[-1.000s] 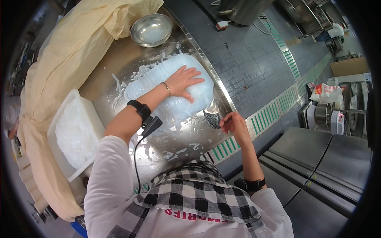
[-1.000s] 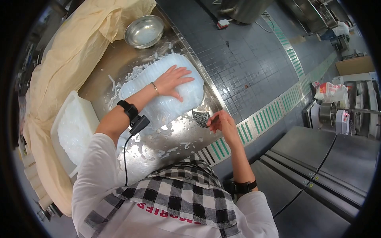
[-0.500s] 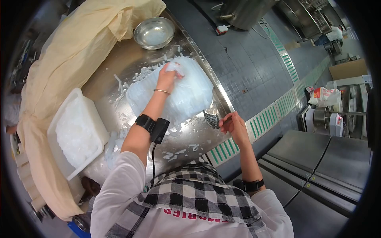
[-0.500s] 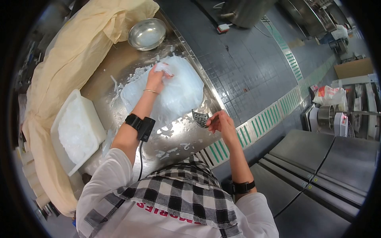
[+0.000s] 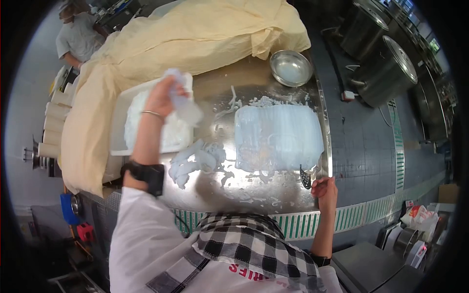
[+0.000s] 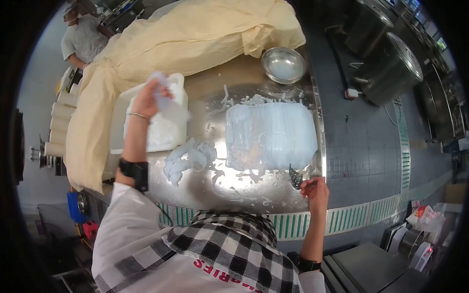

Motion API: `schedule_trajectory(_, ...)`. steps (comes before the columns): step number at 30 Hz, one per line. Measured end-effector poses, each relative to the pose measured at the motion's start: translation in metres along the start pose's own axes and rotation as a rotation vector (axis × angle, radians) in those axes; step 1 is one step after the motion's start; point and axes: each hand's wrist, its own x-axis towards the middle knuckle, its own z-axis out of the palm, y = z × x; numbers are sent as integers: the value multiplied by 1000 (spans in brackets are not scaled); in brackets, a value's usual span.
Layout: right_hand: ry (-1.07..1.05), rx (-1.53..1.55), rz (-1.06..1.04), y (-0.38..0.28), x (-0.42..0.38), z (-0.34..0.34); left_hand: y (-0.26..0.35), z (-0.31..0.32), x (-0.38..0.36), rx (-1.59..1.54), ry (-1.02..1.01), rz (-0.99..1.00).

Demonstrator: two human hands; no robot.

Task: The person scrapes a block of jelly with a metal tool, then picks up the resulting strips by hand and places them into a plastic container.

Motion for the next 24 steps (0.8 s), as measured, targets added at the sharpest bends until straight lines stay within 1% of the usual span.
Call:
schedule_trajectory(1, -12, -6, 21, 3, 5, 0, 12, -41, 6, 29, 27, -1)
schedule_trajectory(2, -3, -15, 45, 3, 5, -4, 24, -74, 13, 239, 235, 10)
schedule_trajectory(3, 4, -53, 41, 0, 3, -2, 35, -104, 22, 359, 272, -25)
schedule_trajectory(4, 11, -90, 33, -6, 7, 5, 42, -146, 34, 558, 381, -16)
schedule_trajectory(6, -47, -126, 32, -20, 13, 11, 49, -109, 24, 1100, 699, -68)
schedule_trajectory(7, -22, -126, 29, -27, 15, 15, 40, -104, 24, 1102, 673, -74)
schedule_trajectory(8, -55, -186, 14, -35, 20, 19, 33, -99, 26, 1395, 671, 89)
schedule_trajectory(9, -91, -248, 2, -42, 24, 23, 23, -94, 25, 1681, 660, 267)
schedule_trajectory(11, -74, -284, -21, -49, 32, 30, -42, -55, 14, 1670, 552, 760)
schedule_trajectory(12, -71, -320, -45, -53, 36, 31, -76, -31, 10, 1633, 421, 783)
schedule_trajectory(13, -20, -366, -57, -52, 40, 30, -113, -2, 3, 1437, 251, 739)
schedule_trajectory(14, -8, -369, -55, -52, 43, 29, -146, 21, 0, 1575, 133, 624)
schedule_trajectory(15, 29, -358, -43, -51, 43, 28, -179, 37, 1, 1456, -43, 596)
schedule_trajectory(16, 63, -348, -31, -51, 43, 27, -217, 47, 10, 1366, -138, 591)
schedule_trajectory(18, 79, -350, -7, -47, 40, 25, -250, 78, 20, 1436, -176, 650)
schedule_trajectory(19, 89, -349, 11, -46, 38, 23, -262, 85, 29, 1432, -175, 647)
schedule_trajectory(20, 89, -354, 14, -45, 37, 21, -272, 91, 39, 1493, -158, 673)
schedule_trajectory(24, 121, -302, 6, -44, 28, 14, -278, 103, 48, 1676, -116, 695)
